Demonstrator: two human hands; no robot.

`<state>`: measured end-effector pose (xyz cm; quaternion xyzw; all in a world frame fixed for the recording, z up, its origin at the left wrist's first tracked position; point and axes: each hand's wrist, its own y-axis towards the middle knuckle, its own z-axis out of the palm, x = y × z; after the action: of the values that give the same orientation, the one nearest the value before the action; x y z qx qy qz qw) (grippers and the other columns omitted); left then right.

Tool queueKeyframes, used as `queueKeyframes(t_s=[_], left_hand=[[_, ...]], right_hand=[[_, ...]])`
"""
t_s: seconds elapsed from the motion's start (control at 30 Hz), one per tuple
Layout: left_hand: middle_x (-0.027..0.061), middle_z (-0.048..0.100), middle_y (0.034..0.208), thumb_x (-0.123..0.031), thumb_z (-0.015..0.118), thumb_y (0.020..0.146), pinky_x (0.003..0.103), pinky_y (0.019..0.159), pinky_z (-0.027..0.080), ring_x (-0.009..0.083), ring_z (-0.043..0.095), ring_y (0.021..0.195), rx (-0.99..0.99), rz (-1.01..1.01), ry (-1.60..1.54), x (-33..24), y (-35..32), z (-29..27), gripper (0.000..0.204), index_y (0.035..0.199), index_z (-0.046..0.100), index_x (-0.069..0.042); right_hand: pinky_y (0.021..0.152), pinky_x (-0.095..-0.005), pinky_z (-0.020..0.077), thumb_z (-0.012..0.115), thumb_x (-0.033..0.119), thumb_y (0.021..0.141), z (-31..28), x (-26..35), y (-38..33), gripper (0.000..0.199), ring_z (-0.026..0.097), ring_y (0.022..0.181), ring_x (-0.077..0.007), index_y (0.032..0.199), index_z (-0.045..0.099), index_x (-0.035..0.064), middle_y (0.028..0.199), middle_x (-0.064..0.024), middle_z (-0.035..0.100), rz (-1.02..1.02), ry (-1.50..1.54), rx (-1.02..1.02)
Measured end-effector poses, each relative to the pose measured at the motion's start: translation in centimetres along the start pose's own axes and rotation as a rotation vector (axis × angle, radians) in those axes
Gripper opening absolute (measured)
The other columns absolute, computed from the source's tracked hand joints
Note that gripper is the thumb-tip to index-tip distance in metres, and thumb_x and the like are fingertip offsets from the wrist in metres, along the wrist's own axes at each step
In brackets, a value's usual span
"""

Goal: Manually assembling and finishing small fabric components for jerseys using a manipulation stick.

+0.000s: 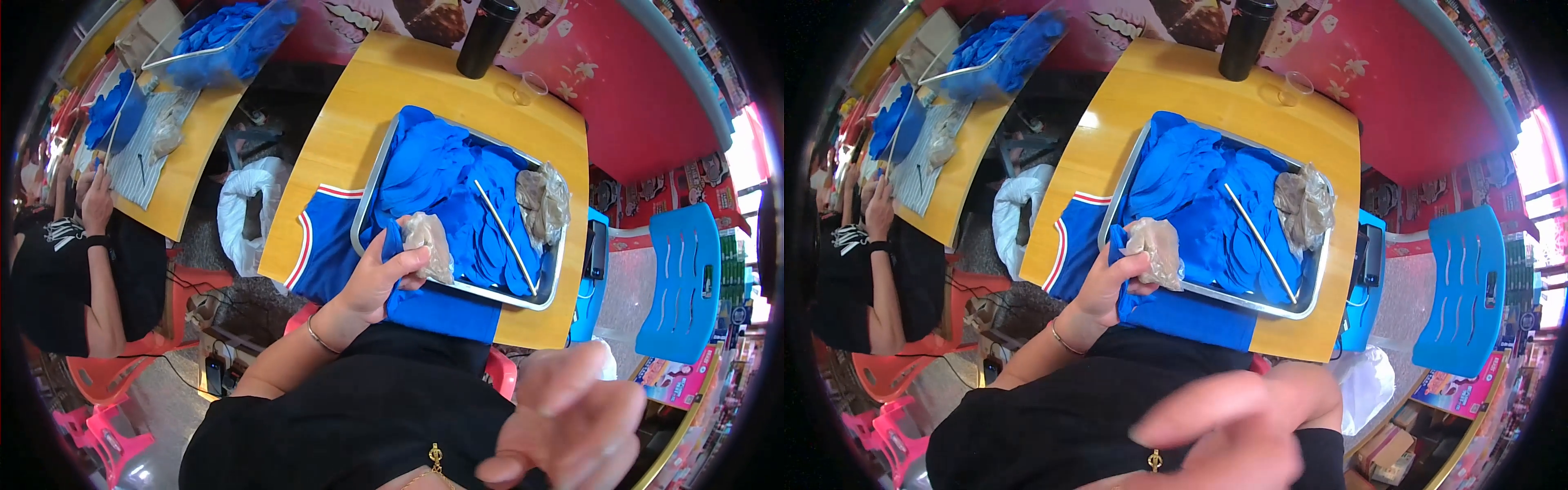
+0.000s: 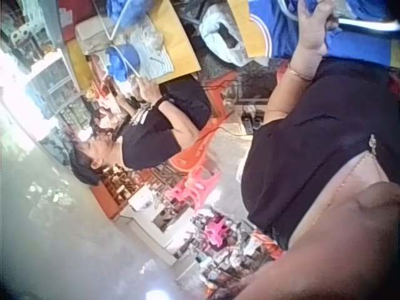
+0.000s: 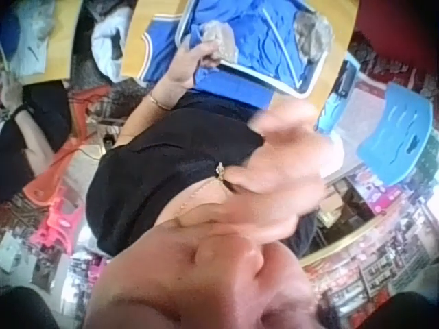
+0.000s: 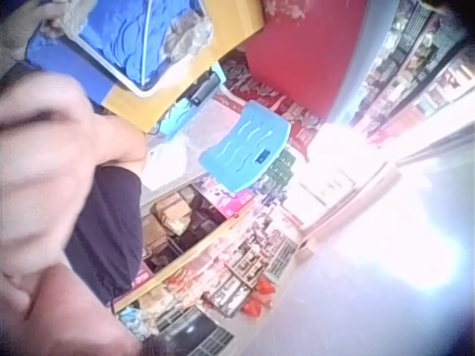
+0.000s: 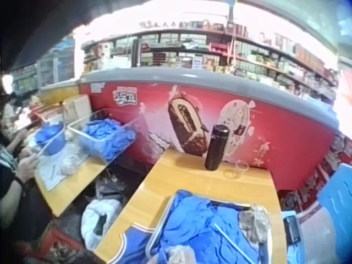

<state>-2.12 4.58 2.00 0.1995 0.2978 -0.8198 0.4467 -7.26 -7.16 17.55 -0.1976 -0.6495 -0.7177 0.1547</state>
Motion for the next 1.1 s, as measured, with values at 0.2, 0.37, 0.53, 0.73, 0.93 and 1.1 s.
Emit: queueKeyframes(t_s=[0.2,0.37,0.53,0.73,0.93,1.1], left_hand=[[-0.0019,0.054,0.082,-0.012,0.063,0.083,0.019,0.054,0.039,0.0044,0.049,0.064,0.039,-0.024,0.068,0.0,-0.5,1.3,0.043,0.122,0.045,-0.01],[-0.0013,0.057,0.091,-0.012,0.067,0.082,0.019,0.067,0.043,0.0046,0.053,0.079,0.144,0.034,0.127,0.9,-0.8,1.2,0.039,0.117,0.051,-0.007],[0.0024,0.058,0.097,-0.01,0.066,0.081,0.025,0.086,0.04,0.0084,0.051,0.092,0.344,0.333,0.583,-0.1,-0.3,1.4,0.029,0.107,0.056,-0.002],[0.0057,0.051,0.114,-0.009,0.058,0.084,0.027,0.092,0.037,0.0126,0.049,0.102,0.134,0.131,0.457,0.2,0.4,1.1,0.046,0.127,0.041,-0.002],[0.0094,0.045,0.121,-0.003,0.041,0.09,0.031,0.098,0.036,0.0176,0.046,0.112,0.128,0.053,0.079,0.7,1.3,0.6,0.046,0.134,0.031,-0.003],[0.0094,0.053,0.116,-0.003,0.045,0.088,0.029,0.09,0.044,0.0139,0.054,0.103,0.075,-0.027,0.128,1.3,1.5,0.3,0.036,0.124,0.041,-0.002]], right_hand=[[0.092,-0.0361,0.0389,0.055,0.027,0.088,-5.6,-6.5,-3.0,0.045,0.051,0.106,-0.0235,0.124,0.048,0.0016,0.118,-0.0154,0.052,0.52,-0.304,0.246],[0.09,-0.0294,0.04,0.047,0.033,0.094,-7.5,-10.8,-8.5,0.044,0.051,0.106,-0.017,0.126,0.044,0.0027,0.115,-0.0098,0.054,1.382,0.438,0.316],[0.071,-0.0234,0.0438,0.051,0.024,0.093,-7.1,-10.0,-9.1,0.02,0.053,0.083,-0.0092,0.099,0.049,0.0052,0.091,-0.0023,0.055,1.445,0.447,0.06],[0.067,-0.0227,0.0434,0.054,0.006,0.088,-9.3,-11.1,-7.8,0.013,0.053,0.077,-0.0075,0.096,0.045,0.0026,0.082,-0.004,0.055,1.03,-0.253,0.165],[0.068,-0.0221,0.0428,0.053,0.01,0.09,-10.3,-10.8,-7.7,0.015,0.052,0.077,-0.0067,0.102,0.05,0.003,0.085,-0.0011,0.055,1.191,0.039,0.057],[0.068,-0.0204,0.0402,0.051,0.013,0.092,-10.9,-10.4,-8.0,0.011,0.048,0.075,-0.0048,0.1,0.05,0.0062,0.084,0.0019,0.051,1.233,0.25,-0.078]])
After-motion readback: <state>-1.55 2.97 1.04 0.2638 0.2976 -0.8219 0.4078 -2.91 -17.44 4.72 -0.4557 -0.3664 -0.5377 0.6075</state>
